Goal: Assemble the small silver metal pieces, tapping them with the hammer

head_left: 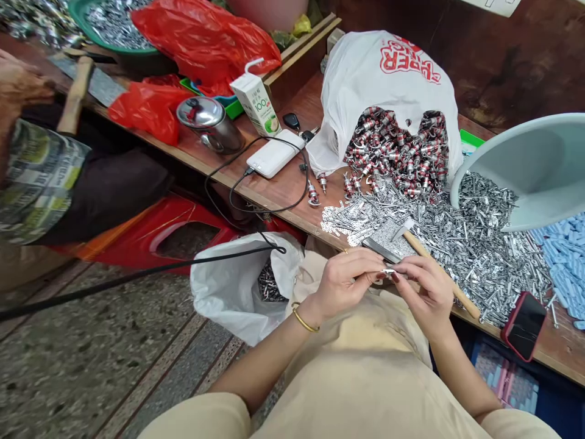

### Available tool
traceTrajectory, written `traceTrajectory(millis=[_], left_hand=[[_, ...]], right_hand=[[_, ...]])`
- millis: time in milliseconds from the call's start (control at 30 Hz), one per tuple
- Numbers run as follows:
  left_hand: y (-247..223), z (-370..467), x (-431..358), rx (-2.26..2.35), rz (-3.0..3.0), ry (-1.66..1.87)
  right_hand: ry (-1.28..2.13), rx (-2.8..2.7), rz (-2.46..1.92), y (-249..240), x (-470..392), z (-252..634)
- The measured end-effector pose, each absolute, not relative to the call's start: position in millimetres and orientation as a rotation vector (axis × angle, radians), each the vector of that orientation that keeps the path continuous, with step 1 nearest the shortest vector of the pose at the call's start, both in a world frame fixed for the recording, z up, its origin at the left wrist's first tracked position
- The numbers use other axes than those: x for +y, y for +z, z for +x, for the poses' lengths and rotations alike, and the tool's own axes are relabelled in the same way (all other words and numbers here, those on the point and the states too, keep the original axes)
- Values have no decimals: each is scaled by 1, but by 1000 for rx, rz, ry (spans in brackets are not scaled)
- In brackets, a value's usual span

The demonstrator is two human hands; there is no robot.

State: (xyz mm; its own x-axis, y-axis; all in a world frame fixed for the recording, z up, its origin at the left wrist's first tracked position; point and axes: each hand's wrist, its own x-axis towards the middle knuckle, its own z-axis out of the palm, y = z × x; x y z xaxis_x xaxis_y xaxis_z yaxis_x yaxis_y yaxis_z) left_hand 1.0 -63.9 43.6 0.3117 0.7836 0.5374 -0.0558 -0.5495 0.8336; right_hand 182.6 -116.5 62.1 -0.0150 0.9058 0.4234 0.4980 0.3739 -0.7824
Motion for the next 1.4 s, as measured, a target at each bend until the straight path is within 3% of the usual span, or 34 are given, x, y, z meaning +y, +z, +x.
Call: traceTrajectory(millis=[200, 300, 500, 667, 900, 1167, 1400], left_hand=[[19, 19, -102, 869, 1293, 1317], [9, 14, -103, 964, 1343, 1202], [5, -3, -69, 1035, 1210, 953], [5, -6, -48, 961, 1079, 839], [-5, -15, -23, 968, 1128, 849], [-19, -15, 16, 976, 1202, 647], [-20, -9, 29, 1025, 1267, 522]], right_hand=[[851, -1206, -1366, 22, -132, 162], [1020, -1314, -1341, 19, -123, 178], [362, -1818, -1649, 31, -79, 233], [354, -2271, -1737, 20, -54, 232], [129, -2423, -1657, 8, -55, 231], [690, -1735, -1477, 26, -59, 215], [1167, -1699, -1401, 22, -21, 188]])
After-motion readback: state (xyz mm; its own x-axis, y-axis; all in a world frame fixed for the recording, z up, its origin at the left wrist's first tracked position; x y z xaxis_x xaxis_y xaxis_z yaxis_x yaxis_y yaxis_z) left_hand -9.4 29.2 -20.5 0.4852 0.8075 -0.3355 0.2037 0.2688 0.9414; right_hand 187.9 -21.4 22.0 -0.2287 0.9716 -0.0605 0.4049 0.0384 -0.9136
